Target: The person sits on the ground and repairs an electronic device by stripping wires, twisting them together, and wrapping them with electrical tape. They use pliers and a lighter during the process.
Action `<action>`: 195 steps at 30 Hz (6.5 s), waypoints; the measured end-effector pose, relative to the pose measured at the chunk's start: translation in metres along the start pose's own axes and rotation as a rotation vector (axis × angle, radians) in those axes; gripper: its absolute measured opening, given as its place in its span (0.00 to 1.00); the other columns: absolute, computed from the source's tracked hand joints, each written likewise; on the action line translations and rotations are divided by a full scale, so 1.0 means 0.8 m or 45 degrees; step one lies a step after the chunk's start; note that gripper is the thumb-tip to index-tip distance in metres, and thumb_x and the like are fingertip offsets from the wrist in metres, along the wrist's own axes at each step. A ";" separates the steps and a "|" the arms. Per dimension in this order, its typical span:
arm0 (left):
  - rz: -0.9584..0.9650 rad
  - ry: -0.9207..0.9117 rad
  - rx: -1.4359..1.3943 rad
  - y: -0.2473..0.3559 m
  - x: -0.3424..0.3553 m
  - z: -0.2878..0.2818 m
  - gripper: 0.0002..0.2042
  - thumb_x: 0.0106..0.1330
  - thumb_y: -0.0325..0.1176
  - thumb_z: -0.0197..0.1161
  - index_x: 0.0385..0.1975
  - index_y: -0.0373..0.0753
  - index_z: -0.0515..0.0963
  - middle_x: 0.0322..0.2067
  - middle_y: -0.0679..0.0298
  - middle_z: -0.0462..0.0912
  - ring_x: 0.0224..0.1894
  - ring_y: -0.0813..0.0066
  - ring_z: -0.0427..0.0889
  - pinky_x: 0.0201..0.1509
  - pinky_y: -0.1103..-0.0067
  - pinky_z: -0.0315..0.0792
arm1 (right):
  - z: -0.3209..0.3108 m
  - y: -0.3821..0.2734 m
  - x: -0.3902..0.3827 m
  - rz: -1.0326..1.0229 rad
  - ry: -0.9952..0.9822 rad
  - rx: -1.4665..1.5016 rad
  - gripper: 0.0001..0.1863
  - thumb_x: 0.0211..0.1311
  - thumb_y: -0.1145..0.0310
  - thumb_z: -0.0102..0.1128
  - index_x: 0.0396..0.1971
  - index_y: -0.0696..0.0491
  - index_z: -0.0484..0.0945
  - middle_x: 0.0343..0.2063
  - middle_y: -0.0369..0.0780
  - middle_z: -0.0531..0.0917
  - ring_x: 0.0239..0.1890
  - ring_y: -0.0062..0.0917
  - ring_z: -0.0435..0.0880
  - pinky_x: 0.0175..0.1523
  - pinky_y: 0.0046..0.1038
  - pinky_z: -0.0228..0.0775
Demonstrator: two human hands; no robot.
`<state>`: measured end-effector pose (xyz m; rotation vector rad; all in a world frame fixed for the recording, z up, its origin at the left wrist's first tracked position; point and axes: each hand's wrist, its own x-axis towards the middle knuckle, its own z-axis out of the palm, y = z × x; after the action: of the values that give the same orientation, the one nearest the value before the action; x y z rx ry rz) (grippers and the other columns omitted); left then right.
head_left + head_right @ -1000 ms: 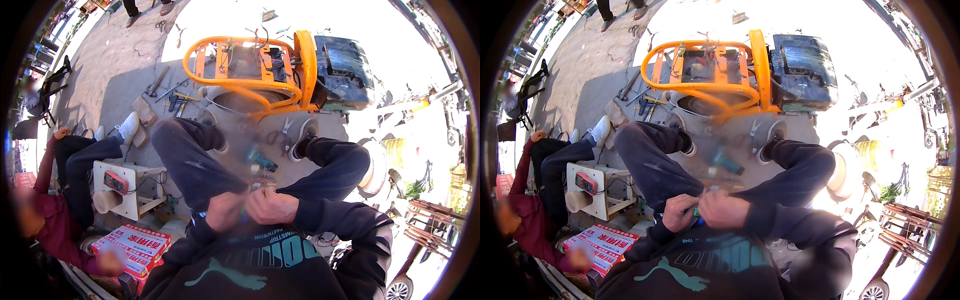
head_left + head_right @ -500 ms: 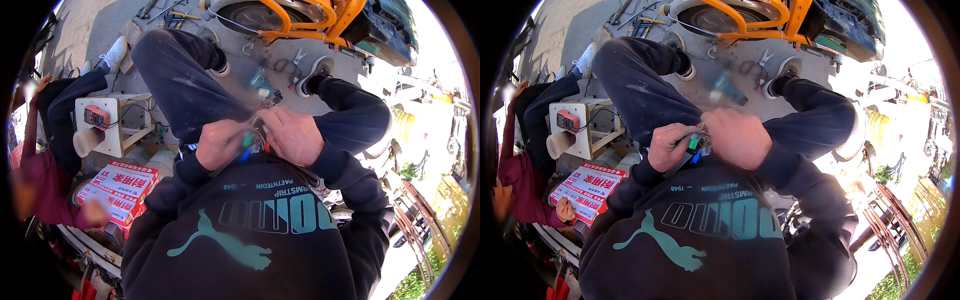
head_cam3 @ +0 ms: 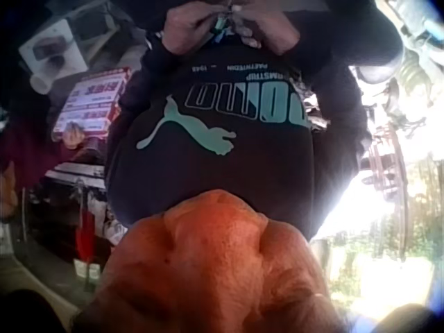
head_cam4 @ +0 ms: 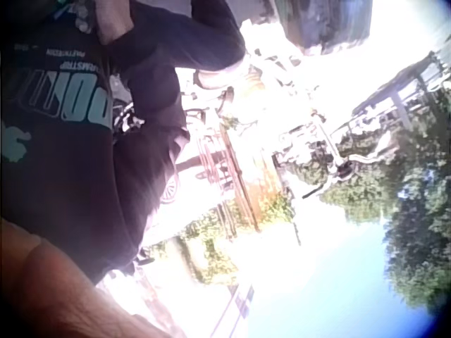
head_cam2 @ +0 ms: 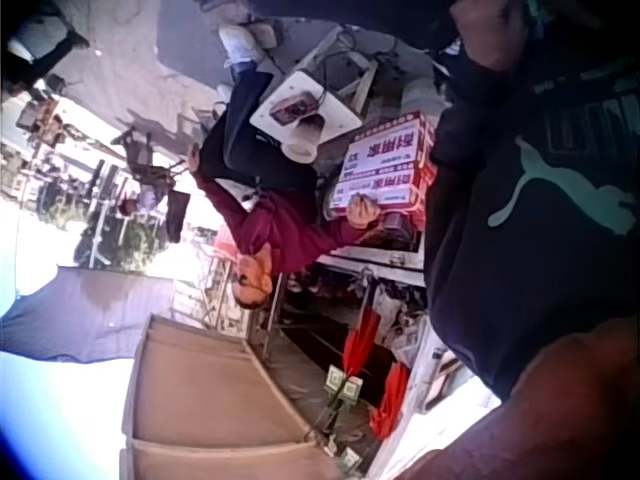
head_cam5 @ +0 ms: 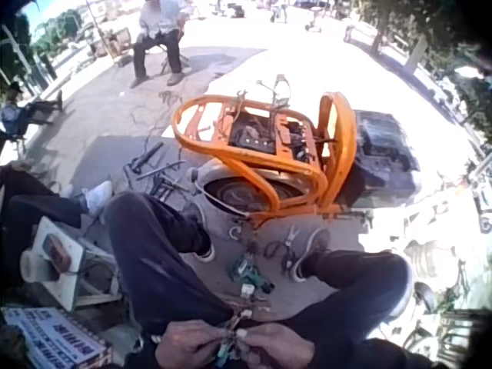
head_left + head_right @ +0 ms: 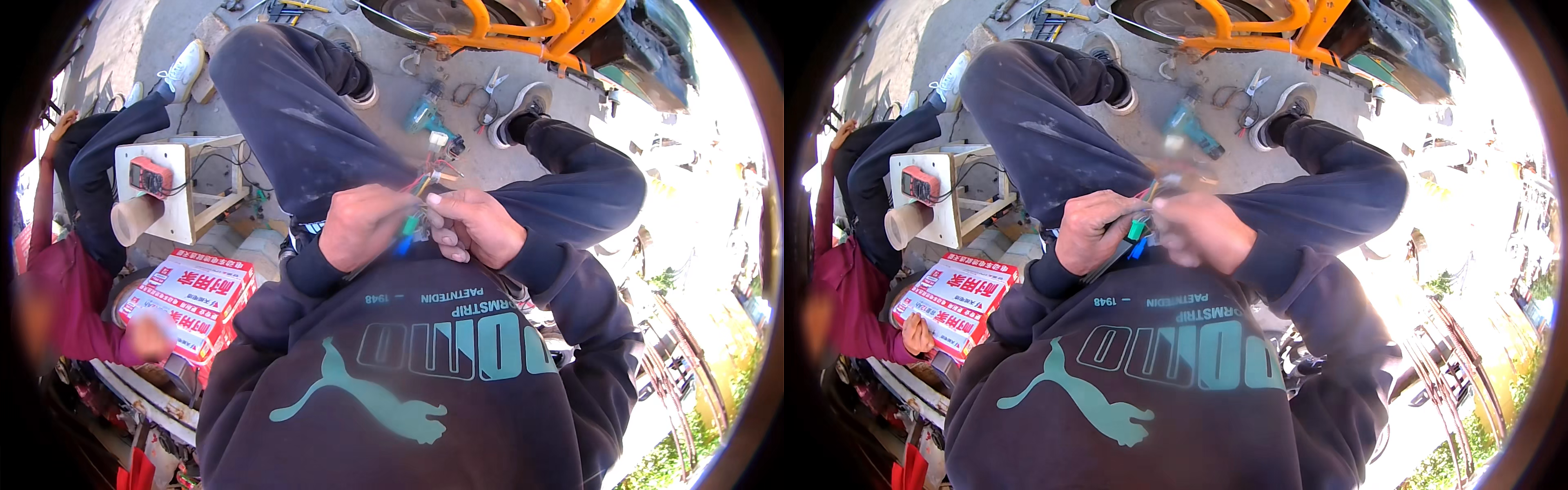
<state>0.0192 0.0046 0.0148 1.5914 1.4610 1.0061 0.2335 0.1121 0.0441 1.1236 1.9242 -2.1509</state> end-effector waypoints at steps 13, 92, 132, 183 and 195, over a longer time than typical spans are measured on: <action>0.077 0.002 -0.025 0.001 -0.001 -0.002 0.11 0.57 0.15 0.67 0.39 0.32 0.86 0.28 0.54 0.85 0.30 0.59 0.86 0.35 0.71 0.78 | -0.014 -0.031 0.004 -1.322 0.152 -2.035 0.18 0.50 0.64 0.63 0.41 0.55 0.81 0.30 0.35 0.77 0.30 0.22 0.78 0.28 0.22 0.64; -0.101 -0.039 -0.208 -0.007 0.020 0.004 0.10 0.61 0.14 0.62 0.40 0.30 0.85 0.29 0.55 0.86 0.29 0.66 0.85 0.35 0.76 0.76 | -0.032 -0.028 0.003 -1.183 0.331 -2.042 0.24 0.52 0.61 0.62 0.50 0.53 0.78 0.34 0.37 0.80 0.37 0.28 0.82 0.36 0.28 0.70; -0.676 -0.045 -0.656 -0.011 0.028 0.008 0.09 0.71 0.30 0.68 0.44 0.31 0.81 0.29 0.71 0.81 0.34 0.89 0.74 0.38 0.83 0.70 | -0.039 -0.016 0.035 -0.929 0.162 -1.635 0.17 0.56 0.66 0.61 0.45 0.53 0.78 0.44 0.37 0.82 0.45 0.29 0.82 0.41 0.28 0.71; -0.454 -0.239 -0.626 -0.025 0.022 0.008 0.08 0.68 0.28 0.68 0.41 0.29 0.86 0.28 0.67 0.84 0.32 0.86 0.76 0.37 0.80 0.74 | -0.034 -0.017 0.002 -1.162 0.289 -2.016 0.20 0.55 0.61 0.60 0.46 0.55 0.78 0.33 0.36 0.77 0.34 0.25 0.80 0.34 0.27 0.68; -0.531 -0.291 -0.637 -0.019 0.025 0.003 0.07 0.69 0.27 0.68 0.40 0.29 0.86 0.31 0.64 0.86 0.33 0.84 0.79 0.39 0.80 0.73 | -0.024 -0.007 0.003 -1.208 0.393 -2.018 0.11 0.54 0.63 0.61 0.33 0.54 0.78 0.30 0.36 0.76 0.30 0.24 0.78 0.29 0.26 0.66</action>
<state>0.0161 0.0255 0.0015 0.9576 1.1953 0.8280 0.2382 0.1314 0.0483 0.1297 3.3457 0.1721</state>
